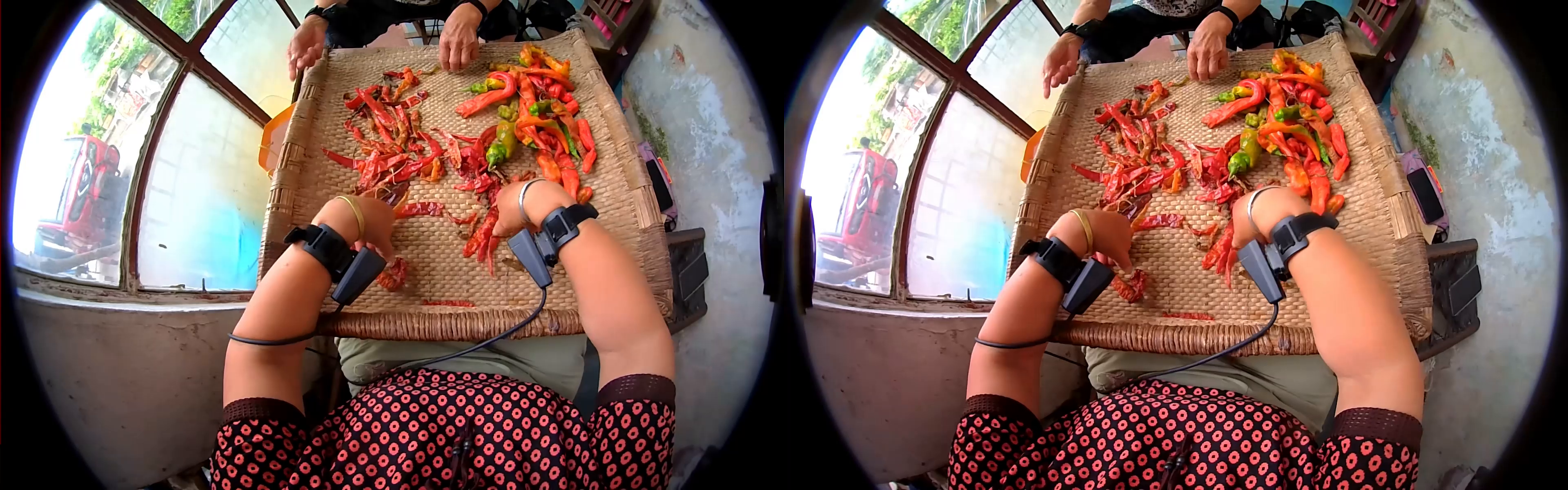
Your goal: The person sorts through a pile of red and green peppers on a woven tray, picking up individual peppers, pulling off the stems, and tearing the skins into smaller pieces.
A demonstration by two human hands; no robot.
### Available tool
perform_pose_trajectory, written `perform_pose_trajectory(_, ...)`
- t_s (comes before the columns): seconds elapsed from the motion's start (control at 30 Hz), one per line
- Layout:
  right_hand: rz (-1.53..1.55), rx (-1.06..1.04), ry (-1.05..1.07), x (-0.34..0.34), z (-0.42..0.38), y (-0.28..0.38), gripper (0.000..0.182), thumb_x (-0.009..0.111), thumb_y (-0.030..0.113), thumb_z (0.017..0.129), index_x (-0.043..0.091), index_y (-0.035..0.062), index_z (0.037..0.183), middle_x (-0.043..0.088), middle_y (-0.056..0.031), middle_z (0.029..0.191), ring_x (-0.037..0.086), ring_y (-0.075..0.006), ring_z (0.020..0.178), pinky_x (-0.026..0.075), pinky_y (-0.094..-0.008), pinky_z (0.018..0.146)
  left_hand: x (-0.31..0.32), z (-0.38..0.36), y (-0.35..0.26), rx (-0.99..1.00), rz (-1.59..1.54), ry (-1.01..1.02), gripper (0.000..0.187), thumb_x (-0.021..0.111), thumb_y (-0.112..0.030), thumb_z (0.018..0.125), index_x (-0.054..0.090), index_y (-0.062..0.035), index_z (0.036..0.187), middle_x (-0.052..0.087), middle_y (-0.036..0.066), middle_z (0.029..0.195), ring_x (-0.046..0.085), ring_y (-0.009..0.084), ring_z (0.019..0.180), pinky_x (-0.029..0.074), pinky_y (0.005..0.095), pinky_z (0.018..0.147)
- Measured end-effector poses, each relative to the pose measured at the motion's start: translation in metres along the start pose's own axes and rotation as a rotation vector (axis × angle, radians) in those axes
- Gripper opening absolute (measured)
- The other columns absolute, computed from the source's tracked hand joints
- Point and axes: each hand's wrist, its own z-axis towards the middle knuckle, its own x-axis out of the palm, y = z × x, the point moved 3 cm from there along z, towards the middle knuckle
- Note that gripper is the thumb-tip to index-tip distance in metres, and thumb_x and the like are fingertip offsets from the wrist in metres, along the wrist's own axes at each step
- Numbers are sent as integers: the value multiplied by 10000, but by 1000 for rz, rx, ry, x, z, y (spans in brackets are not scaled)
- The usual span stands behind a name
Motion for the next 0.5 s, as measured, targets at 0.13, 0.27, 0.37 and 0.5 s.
perform_pose_trajectory(0.13,170,-51,-89,-2,13,-3,359,576,354,743,615,-3,734,604,-113,718,563,-228,621,449,-346,602,-3,2,-15,274,-59,-38,309,644,-283,688,634,-31,866,626,102,746,586,192,707,451,294,671)
perform_pose_trajectory(0.27,727,-526,-588,-15,21,-4,272,593,275,722,633,51,871,625,-91,840,578,-200,769,446,-313,717,-20,-3,-19,490,-151,-497,404,652,-221,680,563,-35,1027,613,117,810,589,224,733,455,310,675)
perform_pose_trajectory(0.37,573,-378,-689,-25,7,-6,243,571,238,733,626,55,882,622,-111,850,582,-234,791,448,-336,733,-19,1,-17,463,-106,-575,336,636,-230,680,601,-40,954,617,129,799,590,251,749,456,342,668)
perform_pose_trajectory(0.5,210,-169,-558,-30,-10,-8,187,569,195,746,623,65,869,613,-131,876,576,-278,826,449,-363,748,-9,-11,-35,314,185,-261,264,612,-255,665,640,-50,829,623,107,733,588,235,708,445,367,644)
